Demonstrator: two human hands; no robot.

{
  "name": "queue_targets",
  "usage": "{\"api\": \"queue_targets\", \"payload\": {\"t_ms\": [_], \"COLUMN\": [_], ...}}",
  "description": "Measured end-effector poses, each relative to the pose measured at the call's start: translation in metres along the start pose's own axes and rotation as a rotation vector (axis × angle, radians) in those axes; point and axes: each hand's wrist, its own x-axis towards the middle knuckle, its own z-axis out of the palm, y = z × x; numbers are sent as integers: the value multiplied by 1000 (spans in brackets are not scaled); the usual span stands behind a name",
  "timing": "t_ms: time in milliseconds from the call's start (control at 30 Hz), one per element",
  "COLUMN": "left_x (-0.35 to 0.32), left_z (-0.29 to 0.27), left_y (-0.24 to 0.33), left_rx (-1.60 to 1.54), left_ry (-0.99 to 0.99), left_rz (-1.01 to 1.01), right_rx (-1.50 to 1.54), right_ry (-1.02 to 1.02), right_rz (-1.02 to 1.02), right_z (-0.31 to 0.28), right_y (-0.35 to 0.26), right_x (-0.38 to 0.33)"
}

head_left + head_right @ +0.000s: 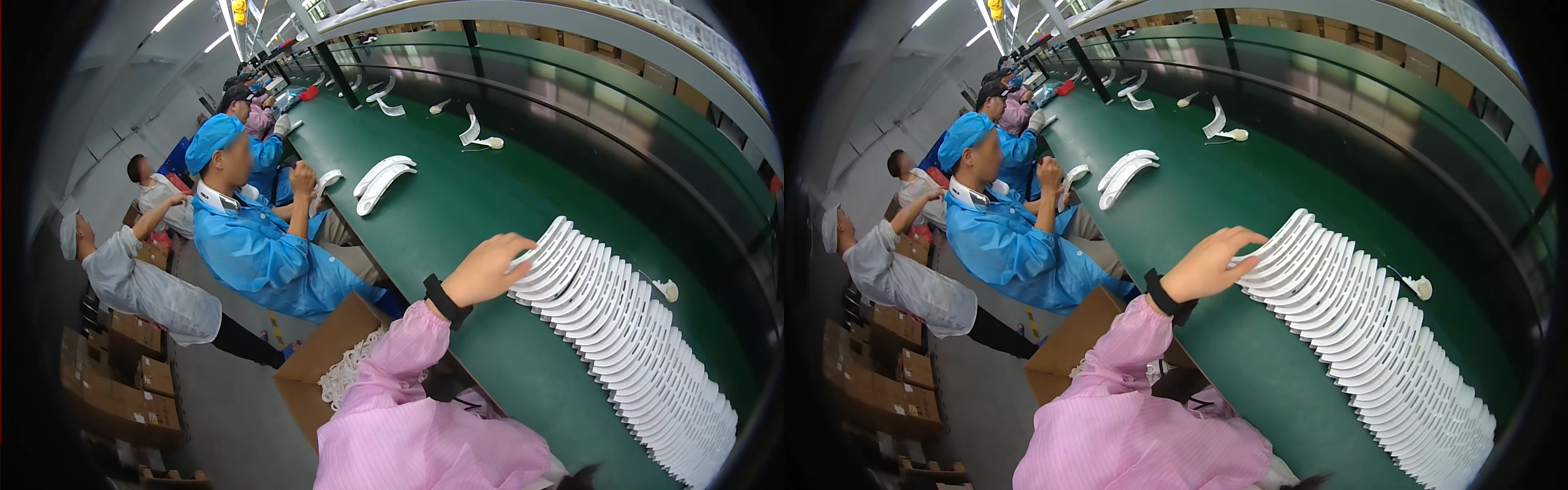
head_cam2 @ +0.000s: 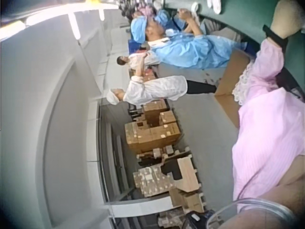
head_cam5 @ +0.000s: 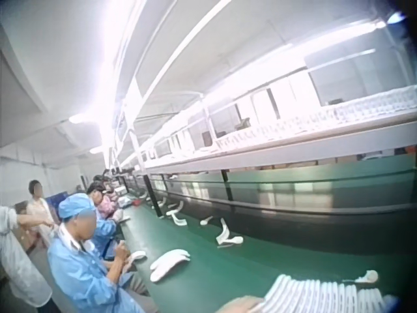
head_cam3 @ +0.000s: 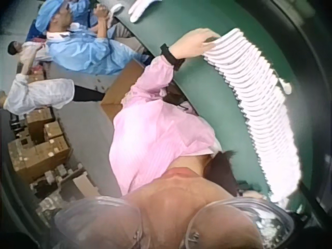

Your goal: Assembling and sorting white plastic components on a factory assembly line.

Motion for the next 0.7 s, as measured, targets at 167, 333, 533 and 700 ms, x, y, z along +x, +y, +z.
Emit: {"api": "queue_targets", "payload": {"t_ms": [167, 333, 533, 700], "left_x": [26, -4, 1, -13], "left_z": [-49, -27, -28, 1], "left_y": [129, 218, 231, 273], "left_rx": [-520, -785, -790, -903], "left_ry": [83, 426, 230, 871], "left_rz": [869, 1031, 1192, 867], "right_rx": [-198, -151, -75, 137], "right_ry": [45, 5, 13, 35], "right_rz": [-93, -131, -122, 56], "right_z": [-4, 1, -3, 1], "right_y": [10, 15, 50, 96], "right_x": [3, 5, 11, 19]}}
